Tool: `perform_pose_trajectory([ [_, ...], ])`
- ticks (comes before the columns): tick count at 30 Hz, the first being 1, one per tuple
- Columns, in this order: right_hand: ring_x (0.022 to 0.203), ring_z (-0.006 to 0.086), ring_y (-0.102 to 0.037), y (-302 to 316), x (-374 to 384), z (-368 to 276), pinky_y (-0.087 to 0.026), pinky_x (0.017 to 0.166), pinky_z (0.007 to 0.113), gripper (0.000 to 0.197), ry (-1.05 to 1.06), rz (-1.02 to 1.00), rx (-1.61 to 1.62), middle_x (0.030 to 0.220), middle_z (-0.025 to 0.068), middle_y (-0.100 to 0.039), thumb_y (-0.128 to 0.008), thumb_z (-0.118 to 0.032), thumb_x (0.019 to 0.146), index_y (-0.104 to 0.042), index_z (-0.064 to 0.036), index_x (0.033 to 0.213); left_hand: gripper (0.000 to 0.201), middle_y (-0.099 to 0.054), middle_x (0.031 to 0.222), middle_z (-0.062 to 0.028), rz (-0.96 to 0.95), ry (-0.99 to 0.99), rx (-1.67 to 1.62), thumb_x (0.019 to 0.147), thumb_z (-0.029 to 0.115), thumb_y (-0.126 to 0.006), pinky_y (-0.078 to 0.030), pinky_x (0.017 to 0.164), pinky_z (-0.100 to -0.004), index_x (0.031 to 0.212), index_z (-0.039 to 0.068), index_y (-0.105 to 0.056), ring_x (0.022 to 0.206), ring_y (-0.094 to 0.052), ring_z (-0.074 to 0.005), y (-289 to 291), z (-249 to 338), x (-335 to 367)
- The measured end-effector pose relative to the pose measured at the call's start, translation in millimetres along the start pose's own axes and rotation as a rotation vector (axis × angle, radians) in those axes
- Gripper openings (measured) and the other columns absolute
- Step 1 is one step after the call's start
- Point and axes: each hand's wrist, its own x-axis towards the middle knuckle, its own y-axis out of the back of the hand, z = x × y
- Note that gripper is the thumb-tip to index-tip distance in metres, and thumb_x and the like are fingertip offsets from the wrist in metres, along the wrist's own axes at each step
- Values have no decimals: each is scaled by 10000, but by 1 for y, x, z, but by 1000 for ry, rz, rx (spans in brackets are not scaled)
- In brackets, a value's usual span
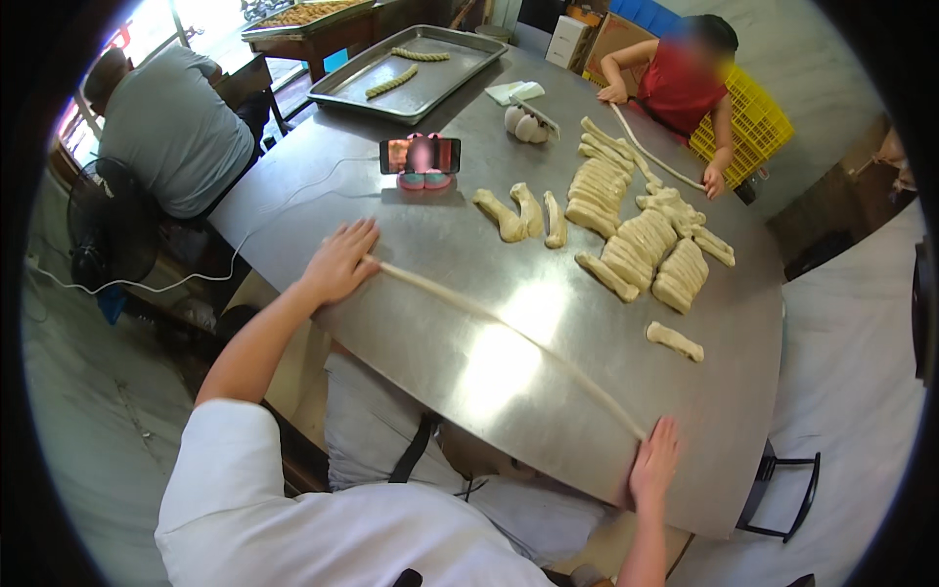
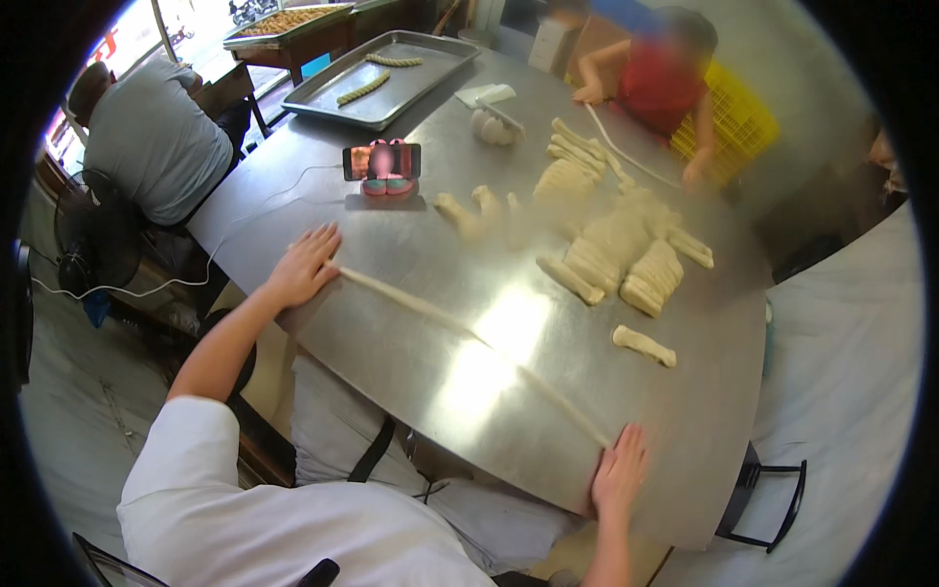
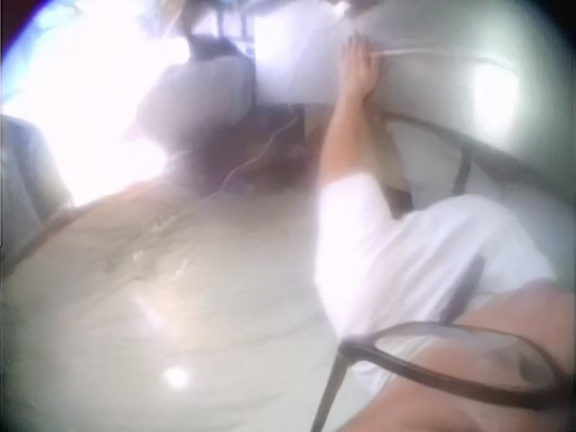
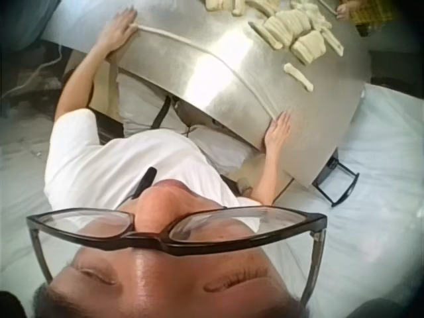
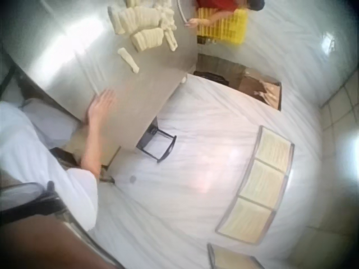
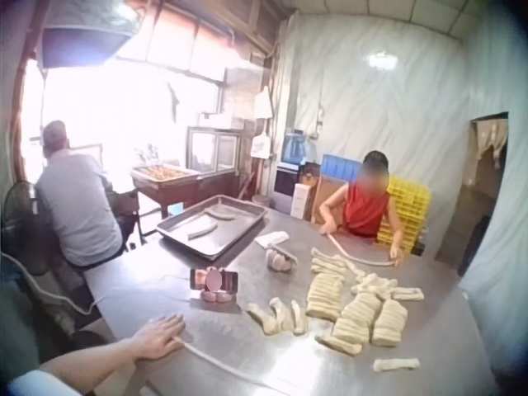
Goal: The person rolls a strand of dough into a long piece by hand on a metal table, then twists it into a braided shape and sets it aside.
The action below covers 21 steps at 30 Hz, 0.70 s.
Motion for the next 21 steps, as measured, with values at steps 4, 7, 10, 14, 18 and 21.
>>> perform_pose_trajectory([
  [4,1690,356,-221,13,31,-11,-105,1367,587,667,-42,5,12,1814,173,-287,-373,-388,1173,-315,-23,1728,751,-317,1786,-225,29,162,138,1122,506,-511,-226,1355,-533,1699,42,-385,1667,-270,-388,-6,13,13],
  [7,1694,351,-211,7,65,-9,-101,1364,595,670,-160,96,-103,1823,167,-264,-390,-375,1170,-294,-40,1742,767,-338,1779,-212,197,156,130,1101,551,-532,-226,1348,-558,1686,69,-415,1648,-300,-413,-13,5,43],
  [10,1652,362,-316,3,7,-9,-200,1343,594,589,-51,121,-66,1763,180,-383,-458,-323,1156,-427,-17,1658,618,-472,1712,-187,70,38,49,1085,432,-617,-261,1336,-574,1608,108,-559,1629,-371,-359,10,35,-13],
  [14,1500,398,-545,9,-52,18,-436,1239,533,379,275,113,213,1554,196,-636,-580,-253,1115,-656,46,1336,326,-779,1263,-162,311,-69,-53,1068,325,-653,-438,1205,-558,1209,59,-777,1231,-721,-343,8,27,-76],
  [18,836,245,-743,40,-10,7,-600,766,393,165,-162,-442,1200,934,104,-782,-645,-146,1065,-722,-2,1083,185,-783,1000,-79,-368,183,-609,1058,220,-693,-558,944,-386,1071,41,-739,944,-752,-177,67,54,-27],
  [21,677,125,-608,126,14,-49,-515,615,297,156,247,-632,472,794,49,-678,-650,-169,1076,-741,-46,1047,243,-601,833,37,-871,42,-839,1087,276,-696,-452,675,-300,1066,35,-720,723,-569,-101,112,62,-31],
])
